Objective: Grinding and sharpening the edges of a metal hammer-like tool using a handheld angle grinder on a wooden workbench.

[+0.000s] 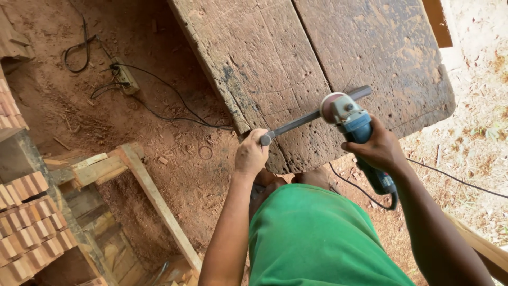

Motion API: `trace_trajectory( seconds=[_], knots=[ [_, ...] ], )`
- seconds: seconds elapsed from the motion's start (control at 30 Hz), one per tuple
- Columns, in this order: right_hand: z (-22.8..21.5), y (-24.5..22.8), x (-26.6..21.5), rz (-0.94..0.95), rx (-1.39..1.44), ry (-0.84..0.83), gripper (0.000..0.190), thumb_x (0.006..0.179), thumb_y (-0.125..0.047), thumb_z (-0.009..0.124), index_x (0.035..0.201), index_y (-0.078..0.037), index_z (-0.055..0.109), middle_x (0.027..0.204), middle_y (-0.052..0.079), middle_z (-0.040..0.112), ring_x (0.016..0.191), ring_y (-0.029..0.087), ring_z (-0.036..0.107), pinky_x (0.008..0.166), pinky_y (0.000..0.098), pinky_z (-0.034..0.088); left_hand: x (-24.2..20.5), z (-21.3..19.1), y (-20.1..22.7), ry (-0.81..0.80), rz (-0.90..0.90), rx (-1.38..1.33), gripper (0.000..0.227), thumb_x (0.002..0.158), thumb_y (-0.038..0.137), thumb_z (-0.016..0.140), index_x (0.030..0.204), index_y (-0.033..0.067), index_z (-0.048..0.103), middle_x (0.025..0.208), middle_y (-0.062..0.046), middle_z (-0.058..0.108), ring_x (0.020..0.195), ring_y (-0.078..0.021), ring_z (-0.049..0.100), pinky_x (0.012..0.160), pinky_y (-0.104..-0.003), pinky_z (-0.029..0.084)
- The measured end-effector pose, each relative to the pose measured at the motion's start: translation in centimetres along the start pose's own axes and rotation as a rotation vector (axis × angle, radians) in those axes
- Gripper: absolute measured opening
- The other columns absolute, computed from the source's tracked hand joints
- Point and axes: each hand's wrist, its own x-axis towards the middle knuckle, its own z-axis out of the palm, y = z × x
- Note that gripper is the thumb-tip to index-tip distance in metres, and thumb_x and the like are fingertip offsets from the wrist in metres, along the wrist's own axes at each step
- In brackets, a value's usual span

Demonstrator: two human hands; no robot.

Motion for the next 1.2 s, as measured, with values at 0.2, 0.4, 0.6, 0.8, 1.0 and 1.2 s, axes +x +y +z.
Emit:
trace_trajectory(
  seconds=[0.2, 0.4, 0.6, 0.8, 1.0, 1.2],
  knots=[
    [-1.3, -0.6, -1.1, 0.033, 0.025, 0.058, 0.094, 0.064, -0.041, 0.088, 0.147, -0.016, 0.052, 0.123, 0.03, 0.066, 0.118, 0.047, 0.062, 0.103, 0.0567, 0.047, 0.0, -0.3, 0.2, -0.008, 0.002, 0.009, 0.02, 0.091, 0.021, 0.063, 0.111, 0.0206, 0.061, 0.105, -0.006, 0.069, 0.1, -0.0298, 0.072, 0.085, -0.043, 0.06],
    [0.8, -0.8, -0.9, 0.012, 0.03, 0.012, 0.096, 0.062, -0.044, 0.088, 0.148, -0.021, 0.052, 0.123, 0.028, 0.067, 0.119, 0.046, 0.062, 0.104, 0.0562, 0.048, 0.0, -1.1, 1.1, -0.024, -0.012, 0.005, 0.019, 0.092, 0.021, 0.062, 0.112, 0.0192, 0.061, 0.106, -0.007, 0.069, 0.1, -0.0303, 0.072, 0.085, -0.044, 0.06],
    [2.0, -3.0, -2.6, 0.004, -0.005, -0.045, 0.102, 0.059, -0.045, 0.089, 0.15, -0.025, 0.048, 0.124, 0.027, 0.067, 0.121, 0.044, 0.061, 0.106, 0.0543, 0.047, 0.0, -1.1, 1.4, -0.026, -0.026, 0.022, 0.022, 0.091, 0.019, 0.062, 0.112, 0.0202, 0.062, 0.108, -0.005, 0.069, 0.101, -0.0285, 0.072, 0.086, -0.042, 0.06],
    [3.5, -4.9, -3.5, -0.039, -0.012, -0.085, 0.102, 0.059, -0.041, 0.089, 0.151, -0.025, 0.047, 0.123, 0.029, 0.067, 0.121, 0.046, 0.061, 0.107, 0.0553, 0.045, 0.1, -1.1, 1.2, -0.057, -0.033, 0.001, 0.029, 0.085, 0.013, 0.063, 0.114, 0.0197, 0.061, 0.109, -0.006, 0.068, 0.101, -0.0315, 0.071, 0.087, -0.046, 0.06],
    [4.8, -6.0, -4.2, -0.066, -0.009, -0.12, 0.103, 0.059, -0.043, 0.089, 0.151, -0.027, 0.047, 0.12, 0.031, 0.068, 0.12, 0.048, 0.061, 0.107, 0.0559, 0.045, -0.1, -0.9, 1.1, -0.087, -0.038, -0.023, 0.031, 0.084, 0.01, 0.063, 0.113, 0.0196, 0.061, 0.11, -0.007, 0.067, 0.103, -0.0338, 0.07, 0.089, -0.046, 0.058],
    [5.2, -5.8, -4.2, -0.086, -0.012, -0.129, 0.104, 0.058, -0.046, 0.09, 0.151, -0.032, 0.045, 0.118, 0.029, 0.069, 0.119, 0.046, 0.062, 0.105, 0.0548, 0.047, 0.1, -2.1, 2.3, -0.094, -0.036, -0.039, 0.026, 0.087, 0.013, 0.065, 0.113, 0.0197, 0.061, 0.11, -0.007, 0.068, 0.104, -0.0332, 0.07, 0.088, -0.046, 0.058]
  ],
)
